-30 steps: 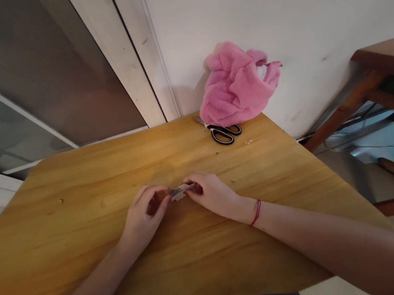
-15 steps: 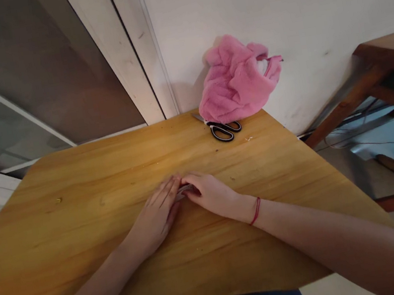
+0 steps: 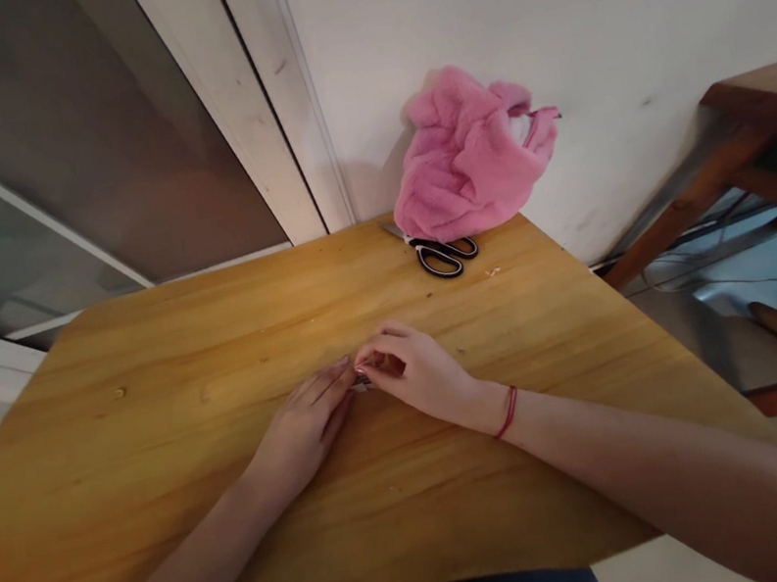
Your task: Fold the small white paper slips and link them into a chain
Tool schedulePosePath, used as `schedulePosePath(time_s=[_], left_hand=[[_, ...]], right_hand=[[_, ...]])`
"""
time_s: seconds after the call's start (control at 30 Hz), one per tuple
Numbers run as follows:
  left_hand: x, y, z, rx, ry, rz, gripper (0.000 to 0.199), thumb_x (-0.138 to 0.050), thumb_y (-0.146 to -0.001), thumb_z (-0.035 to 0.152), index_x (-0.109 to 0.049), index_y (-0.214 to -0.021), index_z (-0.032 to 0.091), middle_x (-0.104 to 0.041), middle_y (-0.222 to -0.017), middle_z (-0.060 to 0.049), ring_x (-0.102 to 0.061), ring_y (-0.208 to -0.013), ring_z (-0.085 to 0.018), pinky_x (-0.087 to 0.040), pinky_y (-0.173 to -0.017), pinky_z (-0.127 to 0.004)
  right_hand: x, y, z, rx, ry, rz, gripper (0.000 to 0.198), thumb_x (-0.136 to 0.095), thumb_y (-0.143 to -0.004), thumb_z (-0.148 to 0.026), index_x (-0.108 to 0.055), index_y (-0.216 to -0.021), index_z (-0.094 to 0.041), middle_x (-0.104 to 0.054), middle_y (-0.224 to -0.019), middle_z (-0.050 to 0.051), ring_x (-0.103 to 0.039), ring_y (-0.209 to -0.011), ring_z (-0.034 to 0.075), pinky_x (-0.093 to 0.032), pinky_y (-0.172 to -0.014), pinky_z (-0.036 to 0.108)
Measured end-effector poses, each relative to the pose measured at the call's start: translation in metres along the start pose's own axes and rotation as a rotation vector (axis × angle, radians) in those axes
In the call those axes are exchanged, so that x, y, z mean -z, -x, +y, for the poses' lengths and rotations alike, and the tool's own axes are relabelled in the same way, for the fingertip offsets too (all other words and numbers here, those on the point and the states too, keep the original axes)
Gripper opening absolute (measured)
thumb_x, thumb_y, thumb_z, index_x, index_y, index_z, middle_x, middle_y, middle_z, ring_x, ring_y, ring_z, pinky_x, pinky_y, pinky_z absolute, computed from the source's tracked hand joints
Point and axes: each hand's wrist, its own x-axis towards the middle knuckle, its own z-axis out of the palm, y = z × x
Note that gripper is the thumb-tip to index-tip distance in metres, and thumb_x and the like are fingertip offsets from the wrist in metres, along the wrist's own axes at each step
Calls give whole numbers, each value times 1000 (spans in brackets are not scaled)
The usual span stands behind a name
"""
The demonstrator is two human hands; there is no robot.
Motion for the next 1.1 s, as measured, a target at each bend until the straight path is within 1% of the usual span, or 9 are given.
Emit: schedulePosePath(time_s=[0.13,0.2,0.37,0.53,0.67,0.77,0.97,1.03,1.1], left_hand=[[0,-3,-1,16,96,125,27,-41,-89,17,-56,-111,17,-62,-93,-7,-55,-88,-18,-48,-80,-34],[1,-4,-2,46,127,160,23,-42,-89,17,-58,-106,17,-60,-86,-6,-53,-83,-17,-48,-76,-33],[2,-4,-5,93,130,169,20,-43,-88,18,-60,-99,17,-59,-85,-5,-52,-81,-17,-46,-75,-34],[1,-3,-7,82,132,205,19,-44,-88,18,-59,-99,17,-61,-88,-6,-52,-83,-17,-46,-77,-34],[3,-3,-6,102,126,191,19,-44,-87,18,-60,-99,17,-60,-86,-5,-53,-82,-17,-46,-75,-33],[4,-3,-5,115,128,171,21,-43,-88,18,-60,-100,19,-60,-86,-5,-53,-83,-17,-46,-76,-33],[1,-2,-6,150,118,179,19,-45,-87,20,-59,-100,18,-60,-89,-5,-54,-86,-18,-48,-77,-33],[0,-1,-5,154,117,177,20,-45,-87,20,-59,-101,18,-60,-91,-6,-55,-87,-18,-48,-78,-34],[0,-1,-5,152,125,180,20,-45,-87,19,-58,-102,19,-59,-93,-6,-54,-90,-18,-48,-80,-34]], right_hand=[[-1,0,2,-75,1,4,5,-57,-81,-20,-61,-82,-19,-58,-70,-2,-48,-59,9,-39,-55,20],[-2,0,3,-109,9,17,4,-57,-81,-21,-61,-82,-19,-58,-67,-3,-48,-56,8,-38,-53,20],[-4,-1,6,-130,71,-25,7,-52,-83,-21,-58,-83,-18,-57,-66,-3,-48,-56,9,-37,-53,20],[-4,1,5,-87,207,-66,9,-50,-80,-12,-56,-86,-17,-58,-79,2,-52,-67,12,-40,-62,23],[-4,3,5,-40,223,-28,13,-49,-81,-12,-54,-92,-16,-56,-89,4,-51,-68,12,-42,-66,25],[-2,2,5,-35,173,-4,10,-48,-82,-13,-54,-89,-16,-55,-85,3,-49,-61,9,-42,-63,23],[-4,1,10,-53,235,-73,9,-51,-80,-12,-58,-78,-16,-55,-79,2,-51,-67,12,-41,-63,24],[-6,2,11,-53,285,-119,10,-50,-80,-12,-58,-83,-17,-57,-81,3,-52,-68,12,-41,-64,25],[-7,4,11,-48,311,-145,17,-49,-80,-13,-57,-94,-17,-60,-86,3,-55,-72,14,-42,-66,26]])
